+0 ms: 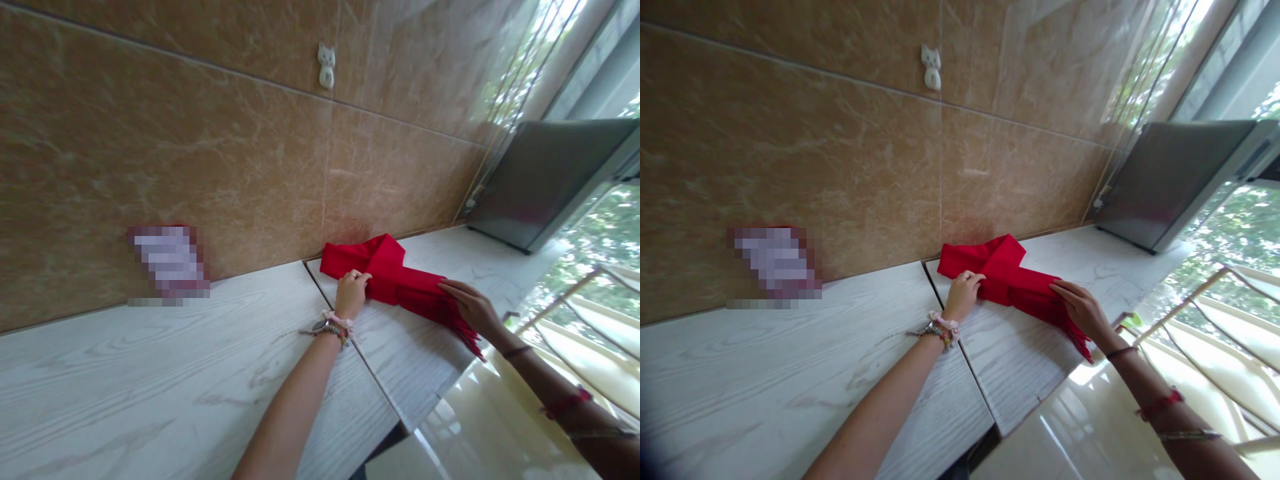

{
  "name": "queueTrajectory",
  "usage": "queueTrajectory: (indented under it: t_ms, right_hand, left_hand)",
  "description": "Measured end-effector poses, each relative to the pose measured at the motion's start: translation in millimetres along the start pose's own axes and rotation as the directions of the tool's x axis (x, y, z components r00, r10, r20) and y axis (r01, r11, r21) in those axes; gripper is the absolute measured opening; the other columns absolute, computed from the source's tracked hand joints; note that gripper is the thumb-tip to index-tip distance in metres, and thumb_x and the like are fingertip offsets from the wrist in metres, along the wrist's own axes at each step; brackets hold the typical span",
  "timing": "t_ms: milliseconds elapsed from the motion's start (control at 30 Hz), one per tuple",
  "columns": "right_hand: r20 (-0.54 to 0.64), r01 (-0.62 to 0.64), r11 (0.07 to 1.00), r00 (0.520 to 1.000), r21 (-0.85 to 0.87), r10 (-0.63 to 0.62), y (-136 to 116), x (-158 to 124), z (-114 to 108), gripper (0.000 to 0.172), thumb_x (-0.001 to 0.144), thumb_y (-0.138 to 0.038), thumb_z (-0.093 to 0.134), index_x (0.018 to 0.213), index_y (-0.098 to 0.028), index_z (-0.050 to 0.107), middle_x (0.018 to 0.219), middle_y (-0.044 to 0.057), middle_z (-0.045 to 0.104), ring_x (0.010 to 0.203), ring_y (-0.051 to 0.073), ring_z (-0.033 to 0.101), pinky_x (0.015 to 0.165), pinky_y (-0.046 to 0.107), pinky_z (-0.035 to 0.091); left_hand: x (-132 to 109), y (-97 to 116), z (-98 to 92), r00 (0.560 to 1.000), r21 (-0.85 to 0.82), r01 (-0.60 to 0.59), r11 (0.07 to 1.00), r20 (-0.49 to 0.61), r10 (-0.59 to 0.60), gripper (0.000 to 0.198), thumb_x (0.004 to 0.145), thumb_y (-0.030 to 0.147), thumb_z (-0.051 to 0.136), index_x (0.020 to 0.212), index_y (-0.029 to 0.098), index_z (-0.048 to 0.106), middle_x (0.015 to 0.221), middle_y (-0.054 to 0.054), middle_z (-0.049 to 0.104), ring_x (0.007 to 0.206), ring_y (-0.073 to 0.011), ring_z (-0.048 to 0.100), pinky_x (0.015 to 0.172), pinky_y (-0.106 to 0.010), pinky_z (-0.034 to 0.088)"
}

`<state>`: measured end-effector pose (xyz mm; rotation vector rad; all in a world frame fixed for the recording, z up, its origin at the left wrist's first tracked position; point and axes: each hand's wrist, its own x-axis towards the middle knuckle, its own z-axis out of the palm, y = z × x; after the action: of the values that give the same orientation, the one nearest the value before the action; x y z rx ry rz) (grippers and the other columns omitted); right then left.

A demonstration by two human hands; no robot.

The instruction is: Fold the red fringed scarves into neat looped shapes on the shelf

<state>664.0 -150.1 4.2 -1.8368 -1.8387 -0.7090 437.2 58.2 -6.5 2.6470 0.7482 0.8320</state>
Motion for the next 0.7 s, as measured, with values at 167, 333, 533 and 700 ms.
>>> queueTrajectory:
  t_ms: [167, 333, 533, 700]
  right_hand:
    - [0.225, 0.093, 0.995, 0.971, -0.021, -0.086, 0, -16, 11, 0.041, 0.089, -0.012, 0.033, 0.113, -0.023, 0.064, 0.113, 0.009, 0.065, 0.101, 0.019, 0.062, 0.086, 0.035, 0.051]
    - [0.274, 0.113, 0.993, 0.957, -0.037, -0.099, 5, -20, 10, 0.042, 0.089, -0.012, 0.034, 0.12, -0.022, 0.06, 0.12, 0.01, 0.062, 0.108, 0.021, 0.059, 0.089, 0.037, 0.049]
    - [0.318, 0.166, 0.984, 0.938, -0.057, -0.14, 20, -15, -15, 0.041, 0.087, -0.01, 0.035, 0.114, -0.022, 0.064, 0.11, 0.009, 0.066, 0.096, 0.02, 0.062, 0.084, 0.036, 0.05]
    - [0.348, 0.148, 0.986, 0.931, -0.074, -0.114, 31, -35, -14, 0.04, 0.083, -0.01, 0.035, 0.108, -0.018, 0.065, 0.101, 0.012, 0.067, 0.088, 0.021, 0.064, 0.076, 0.036, 0.052]
  left_hand:
    - [-4, 1, -5.3, 0.999, 0.027, 0.035, 0.999, 0.012, -0.035, 0.034, 0.091, 0.013, 0.039, 0.113, 0.023, 0.062, 0.099, -0.006, 0.059, 0.093, -0.0181, 0.056, 0.084, -0.031, 0.045]
    - [-11, 4, -6.4, 0.995, 0.101, -0.103, 0.99, 0.023, 0.101, 0.04, 0.088, 0.015, 0.042, 0.126, 0.024, 0.053, 0.135, -0.009, 0.044, 0.126, -0.025, 0.038, 0.101, -0.04, 0.035]
    - [-16, 4, -1.7, 0.972, 0.114, -0.131, 0.985, 0.209, 0.105, 0.047, 0.09, 0.03, 0.044, 0.136, 0.03, 0.039, 0.148, -0.004, 0.029, 0.134, -0.0327, 0.027, 0.105, -0.062, 0.021]
    - [-17, 4, -1.6, 0.973, 0.104, -0.124, 0.987, 0.21, 0.1, 0.048, 0.089, 0.029, 0.044, 0.136, 0.031, 0.038, 0.149, -0.003, 0.029, 0.135, -0.0334, 0.026, 0.104, -0.065, 0.019]
